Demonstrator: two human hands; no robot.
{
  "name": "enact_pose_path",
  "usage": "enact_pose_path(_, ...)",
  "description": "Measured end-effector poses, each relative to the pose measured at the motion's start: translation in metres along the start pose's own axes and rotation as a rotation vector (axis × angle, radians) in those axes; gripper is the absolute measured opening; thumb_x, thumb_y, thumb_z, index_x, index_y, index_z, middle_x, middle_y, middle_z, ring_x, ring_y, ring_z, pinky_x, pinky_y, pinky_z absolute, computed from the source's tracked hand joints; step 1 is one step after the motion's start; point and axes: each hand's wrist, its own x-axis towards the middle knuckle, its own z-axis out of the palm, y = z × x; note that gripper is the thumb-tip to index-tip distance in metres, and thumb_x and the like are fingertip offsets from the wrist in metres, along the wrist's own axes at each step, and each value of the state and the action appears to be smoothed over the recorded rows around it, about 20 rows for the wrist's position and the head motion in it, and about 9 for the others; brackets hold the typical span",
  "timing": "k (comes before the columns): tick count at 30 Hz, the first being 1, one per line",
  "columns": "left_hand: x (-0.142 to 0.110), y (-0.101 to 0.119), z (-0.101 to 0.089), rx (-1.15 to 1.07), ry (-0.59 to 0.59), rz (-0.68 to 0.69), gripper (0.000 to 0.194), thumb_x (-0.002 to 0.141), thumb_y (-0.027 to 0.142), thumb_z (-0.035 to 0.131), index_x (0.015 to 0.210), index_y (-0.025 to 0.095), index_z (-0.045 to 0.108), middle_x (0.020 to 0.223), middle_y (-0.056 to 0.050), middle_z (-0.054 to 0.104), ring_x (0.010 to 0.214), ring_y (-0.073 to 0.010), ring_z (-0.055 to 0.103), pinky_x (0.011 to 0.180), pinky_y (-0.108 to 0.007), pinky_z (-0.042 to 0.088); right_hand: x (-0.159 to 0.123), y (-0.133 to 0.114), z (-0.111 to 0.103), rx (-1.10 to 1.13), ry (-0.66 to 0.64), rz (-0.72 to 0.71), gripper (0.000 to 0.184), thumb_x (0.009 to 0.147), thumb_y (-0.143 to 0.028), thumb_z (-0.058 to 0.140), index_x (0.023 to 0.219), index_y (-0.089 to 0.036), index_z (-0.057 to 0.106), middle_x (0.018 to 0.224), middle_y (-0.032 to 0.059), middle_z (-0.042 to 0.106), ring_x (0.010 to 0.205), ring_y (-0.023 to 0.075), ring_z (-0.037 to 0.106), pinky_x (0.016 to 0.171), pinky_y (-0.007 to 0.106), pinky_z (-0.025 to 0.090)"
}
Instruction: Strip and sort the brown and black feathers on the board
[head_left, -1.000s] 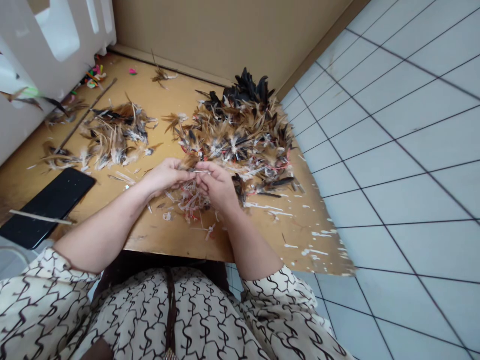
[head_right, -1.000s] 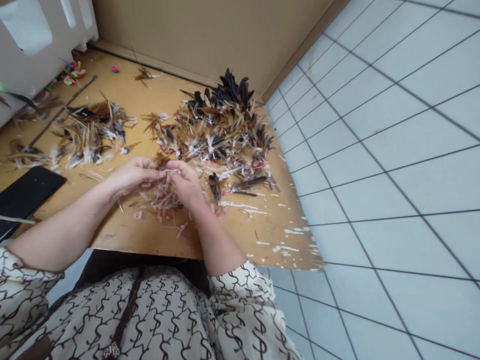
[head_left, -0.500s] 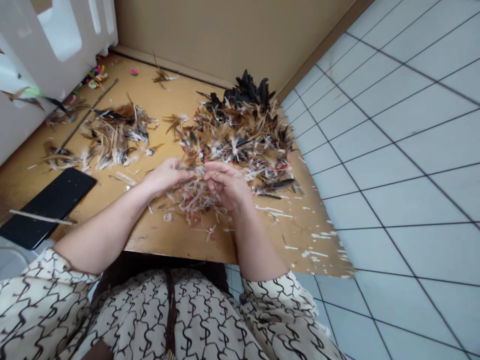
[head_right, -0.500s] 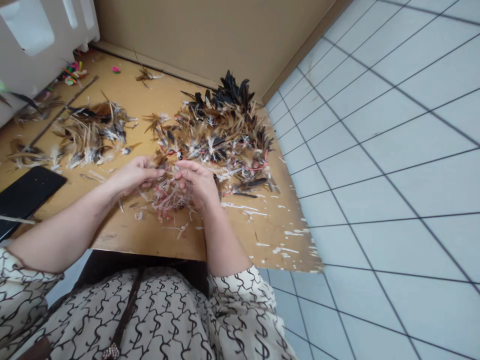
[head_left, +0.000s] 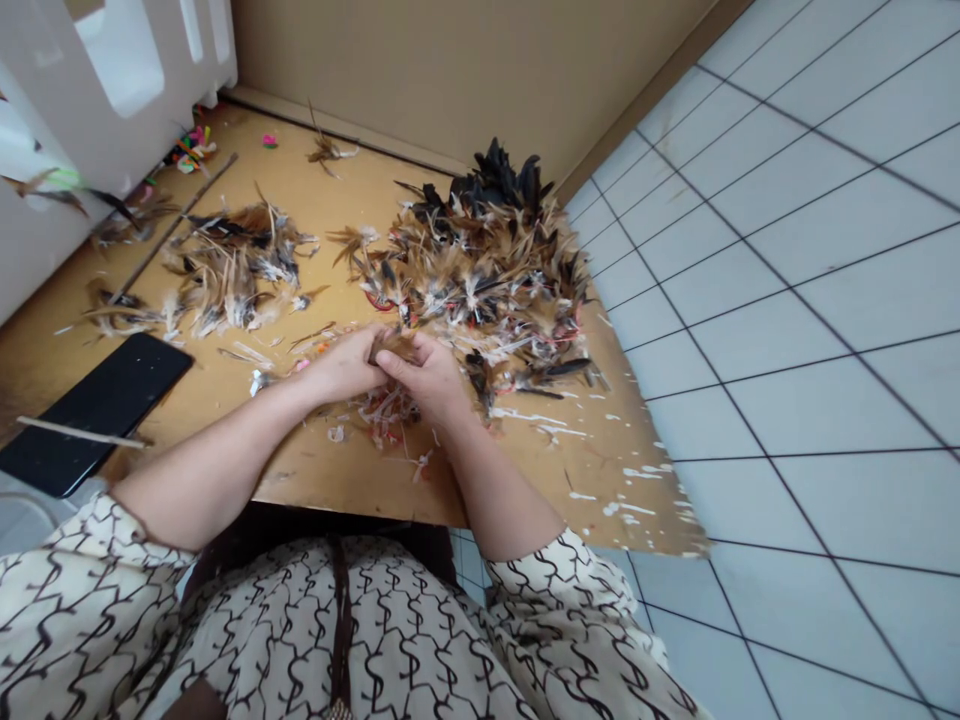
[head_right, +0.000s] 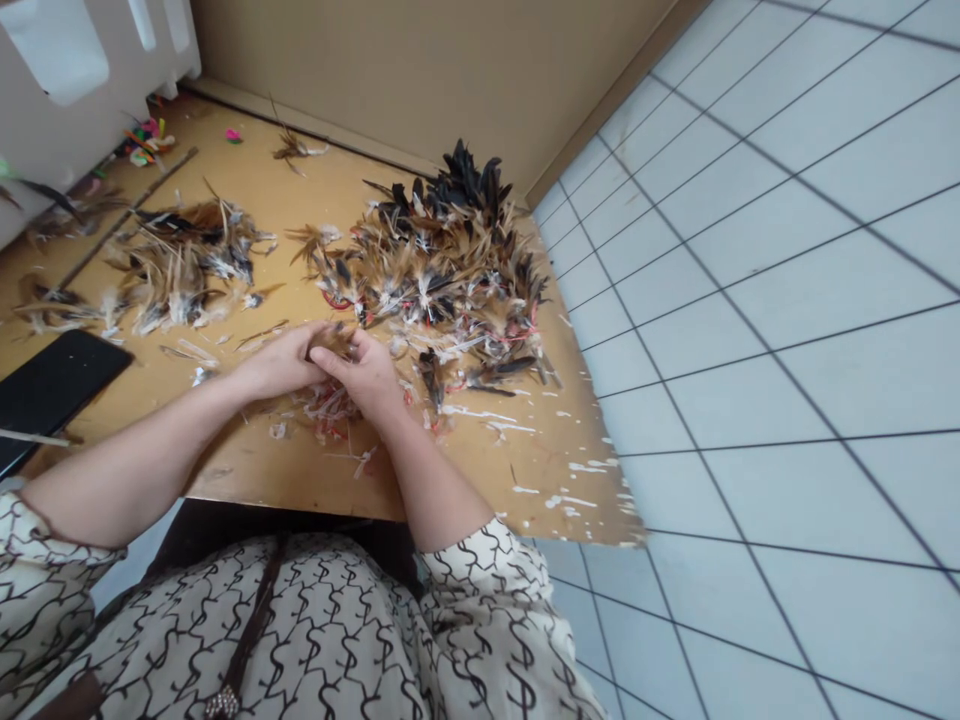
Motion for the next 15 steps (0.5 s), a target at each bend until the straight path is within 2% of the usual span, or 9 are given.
enact_pose_path(3, 0.001, -0.003, 0.003, 0.159, 0.003, 0.029, 0.033, 0.057, 0.005, 0.052, 0.088, 0.015, 0.057, 0.080, -0.002, 0.062, 0.077, -0.0157, 0.056, 0.072, -0.028, 0.043, 0.001, 0.004, 0.001, -0.054, 0.025, -0.022, 0.033, 0.055, -0.041, 0.074, 0.073, -0.018, 0.059, 0.073, -0.0013, 0.064, 0.067, 0.0109, 0.057, 0.070, 0.027, 0.045)
enact_pose_path(6, 0.001, -0.004, 0.006, 0.113, -0.016, 0.067, 0.037, 0.057, 0.003, 0.051, 0.092, 0.013, 0.058, 0.084, -0.003, 0.063, 0.080, -0.0162, 0.057, 0.074, -0.028, 0.044, 0.000, 0.004, 0.002, -0.068, 0.057, -0.045, 0.031, 0.056, -0.040, 0.073, 0.071, -0.018, 0.058, 0.070, -0.0019, 0.063, 0.066, 0.0104, 0.056, 0.069, 0.027, 0.045)
enact_pose_path(8, 0.001, -0.003, 0.006, -0.014, -0.046, 0.061, 0.039, 0.056, 0.001, 0.053, 0.093, 0.013, 0.058, 0.083, -0.002, 0.063, 0.077, -0.0139, 0.057, 0.072, -0.026, 0.044, -0.001, 0.002, 0.003, -0.020, 0.092, -0.054, 0.031, 0.056, -0.040, 0.073, 0.071, -0.018, 0.057, 0.067, -0.0031, 0.061, 0.063, 0.0093, 0.054, 0.065, 0.025, 0.045)
enact_pose_path(10, 0.001, -0.001, 0.004, -0.202, -0.089, -0.003, 0.039, 0.058, 0.002, 0.056, 0.096, 0.013, 0.059, 0.077, -0.001, 0.064, 0.069, -0.0109, 0.058, 0.066, -0.023, 0.045, -0.001, -0.002, 0.001, 0.067, 0.125, -0.040, 0.033, 0.056, -0.041, 0.074, 0.069, -0.019, 0.054, 0.060, -0.0051, 0.056, 0.055, 0.0071, 0.049, 0.055, 0.022, 0.041)
enact_pose_path(13, 0.001, 0.002, -0.003, -0.473, -0.116, -0.135, 0.029, 0.066, 0.009, 0.060, 0.095, 0.011, 0.060, 0.068, -0.001, 0.065, 0.056, -0.0080, 0.056, 0.059, -0.022, 0.045, 0.000, -0.005, -0.004, 0.178, 0.144, -0.004, 0.036, 0.056, -0.042, 0.074, 0.065, -0.019, 0.048, 0.048, -0.0088, 0.043, 0.041, 0.0034, 0.034, 0.041, 0.019, 0.027)
enact_pose_path(15, 0.002, 0.003, -0.007, -0.579, -0.076, -0.190, 0.017, 0.071, 0.015, 0.060, 0.087, 0.010, 0.063, 0.064, -0.003, 0.065, 0.053, -0.0084, 0.058, 0.057, -0.022, 0.046, 0.001, -0.007, -0.007, 0.214, 0.149, 0.000, 0.038, 0.056, -0.041, 0.075, 0.064, -0.019, 0.045, 0.045, -0.0103, 0.037, 0.038, 0.0022, 0.028, 0.038, 0.019, 0.020)
